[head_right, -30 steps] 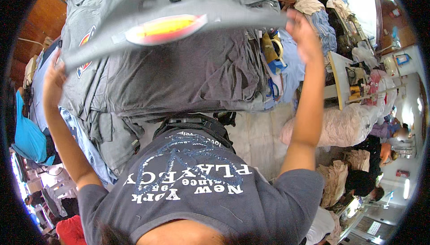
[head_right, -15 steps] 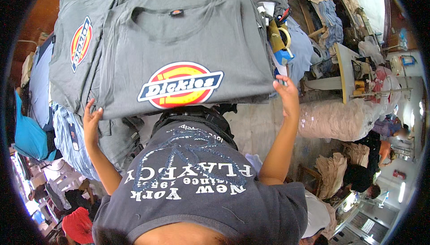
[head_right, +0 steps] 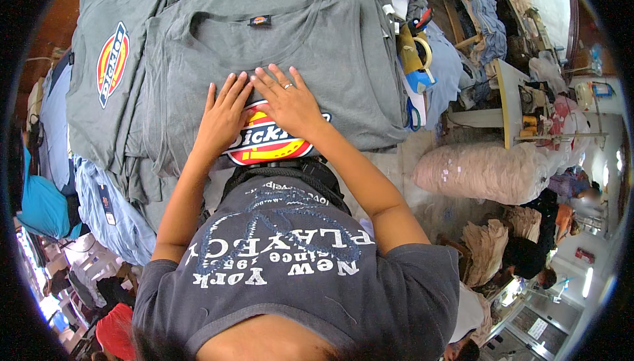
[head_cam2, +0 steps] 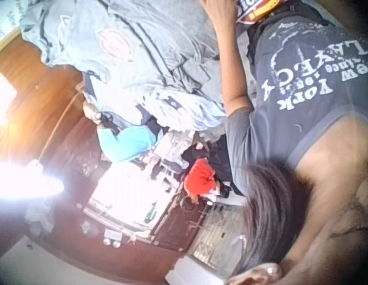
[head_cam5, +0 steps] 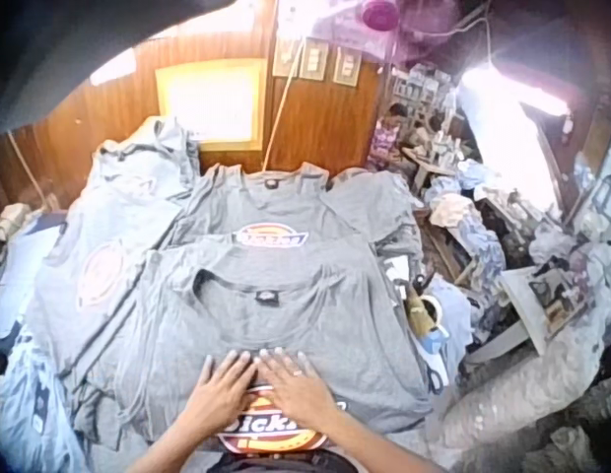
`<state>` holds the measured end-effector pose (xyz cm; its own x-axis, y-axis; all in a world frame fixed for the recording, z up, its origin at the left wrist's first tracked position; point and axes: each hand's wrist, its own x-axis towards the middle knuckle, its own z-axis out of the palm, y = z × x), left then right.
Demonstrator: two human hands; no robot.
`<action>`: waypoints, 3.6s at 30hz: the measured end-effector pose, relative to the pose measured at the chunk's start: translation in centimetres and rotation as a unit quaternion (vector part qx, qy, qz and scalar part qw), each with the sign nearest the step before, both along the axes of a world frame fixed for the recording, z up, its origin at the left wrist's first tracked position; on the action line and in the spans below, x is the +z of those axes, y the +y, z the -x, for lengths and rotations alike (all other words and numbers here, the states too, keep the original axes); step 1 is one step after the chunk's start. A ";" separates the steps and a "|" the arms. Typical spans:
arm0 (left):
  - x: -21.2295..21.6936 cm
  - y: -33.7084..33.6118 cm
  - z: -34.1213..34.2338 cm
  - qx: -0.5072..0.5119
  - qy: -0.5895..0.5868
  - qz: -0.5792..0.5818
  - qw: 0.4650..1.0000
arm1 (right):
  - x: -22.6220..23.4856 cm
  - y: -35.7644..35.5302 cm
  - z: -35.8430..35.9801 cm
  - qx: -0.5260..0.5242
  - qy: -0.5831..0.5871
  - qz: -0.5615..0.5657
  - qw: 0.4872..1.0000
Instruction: The person trims loose threads from a gray t-shirt using shears and then stacks the t-shirt onto a pile of other shirts.
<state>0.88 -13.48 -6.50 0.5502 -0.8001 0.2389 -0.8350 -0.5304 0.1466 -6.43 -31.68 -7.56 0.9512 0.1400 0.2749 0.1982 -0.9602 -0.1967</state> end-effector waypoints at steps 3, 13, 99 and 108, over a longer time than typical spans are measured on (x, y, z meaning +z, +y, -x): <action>0.4 0.3 -1.8 0.019 -0.031 -0.063 0.997 | -0.5 -1.8 -0.6 -0.026 0.024 0.102 0.994; 0.9 1.7 -12.0 0.083 -0.101 -0.027 0.991 | 0.7 -12.3 -5.3 -0.131 -0.065 0.136 0.980; -0.1 18.0 4.8 0.353 0.403 0.207 0.819 | 2.2 -13.6 17.2 -0.351 0.138 -0.541 0.752; 0.7 19.7 4.5 0.339 0.410 0.430 0.729 | 1.1 -16.1 17.8 -0.328 0.124 -0.608 0.712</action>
